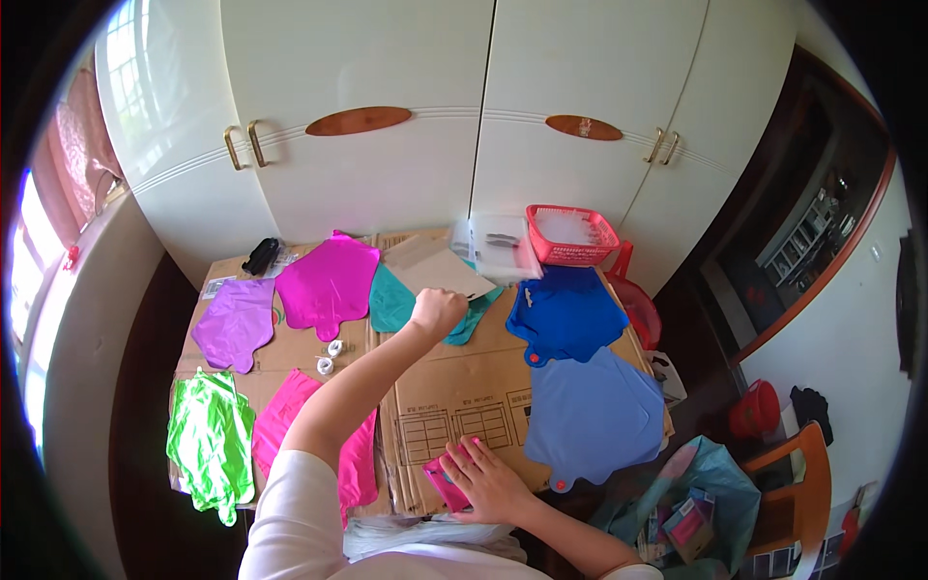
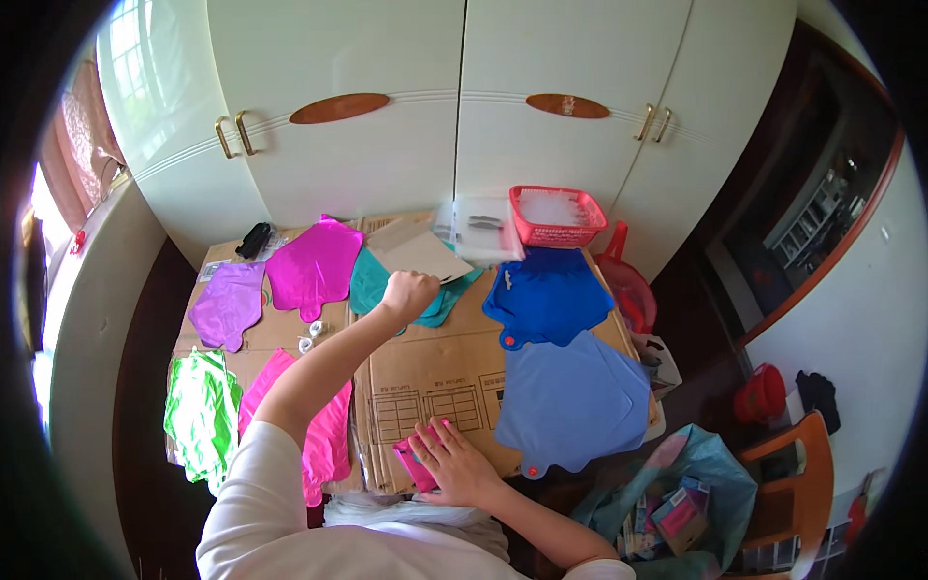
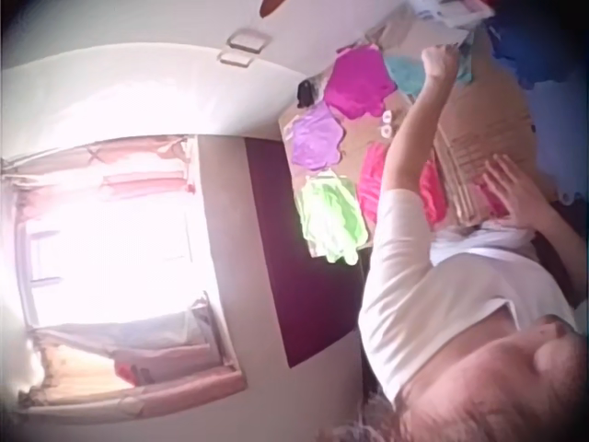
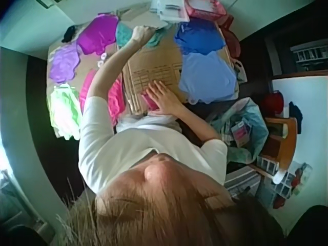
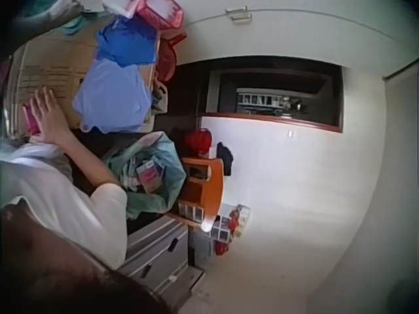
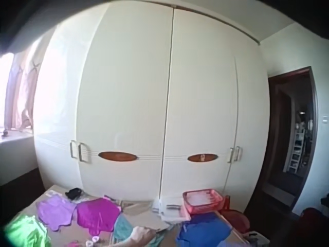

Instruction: Folding colorful plastic items and placing them into packaging sleeves with backing cards.

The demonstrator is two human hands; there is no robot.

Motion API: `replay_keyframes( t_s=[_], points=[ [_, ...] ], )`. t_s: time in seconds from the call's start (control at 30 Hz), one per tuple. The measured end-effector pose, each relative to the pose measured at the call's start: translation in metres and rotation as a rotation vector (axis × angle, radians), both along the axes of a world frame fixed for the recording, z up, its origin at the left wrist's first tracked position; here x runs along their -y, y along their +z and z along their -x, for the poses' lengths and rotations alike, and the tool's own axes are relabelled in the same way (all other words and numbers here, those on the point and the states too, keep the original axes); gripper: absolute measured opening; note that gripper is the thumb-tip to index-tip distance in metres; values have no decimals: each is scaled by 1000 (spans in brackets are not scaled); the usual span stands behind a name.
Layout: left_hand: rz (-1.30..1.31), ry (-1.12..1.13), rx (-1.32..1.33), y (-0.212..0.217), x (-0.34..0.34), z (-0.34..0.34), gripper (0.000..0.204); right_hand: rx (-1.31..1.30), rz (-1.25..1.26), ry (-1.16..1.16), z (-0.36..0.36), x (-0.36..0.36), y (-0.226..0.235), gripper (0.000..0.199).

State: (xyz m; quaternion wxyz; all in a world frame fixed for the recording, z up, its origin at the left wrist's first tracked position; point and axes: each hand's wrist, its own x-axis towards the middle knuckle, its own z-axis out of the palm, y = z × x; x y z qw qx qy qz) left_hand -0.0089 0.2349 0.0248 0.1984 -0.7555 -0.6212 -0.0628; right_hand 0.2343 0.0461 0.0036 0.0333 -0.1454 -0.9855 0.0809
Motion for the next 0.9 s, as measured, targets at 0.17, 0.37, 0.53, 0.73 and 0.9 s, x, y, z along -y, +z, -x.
replay_keyframes(
  t_s=[0.17,0.37,0.53,0.73,0.9],
  points=[
    [-39,-146,-66,27,68,-43,4,-47,-87,20,-3,2,1,78],
    [253,-145,230,39,152,-65,40,-332,-236,61,-25,15,-9,42],
    [201,198,330,6,146,9,56,-657,400,-407,-31,23,17,23],
    [386,281,789,-14,143,10,32,-1214,1474,-841,2,-50,-12,15],
    [327,182,928,-12,169,-9,26,-1054,1453,-914,22,-75,-30,20]
  ],
)
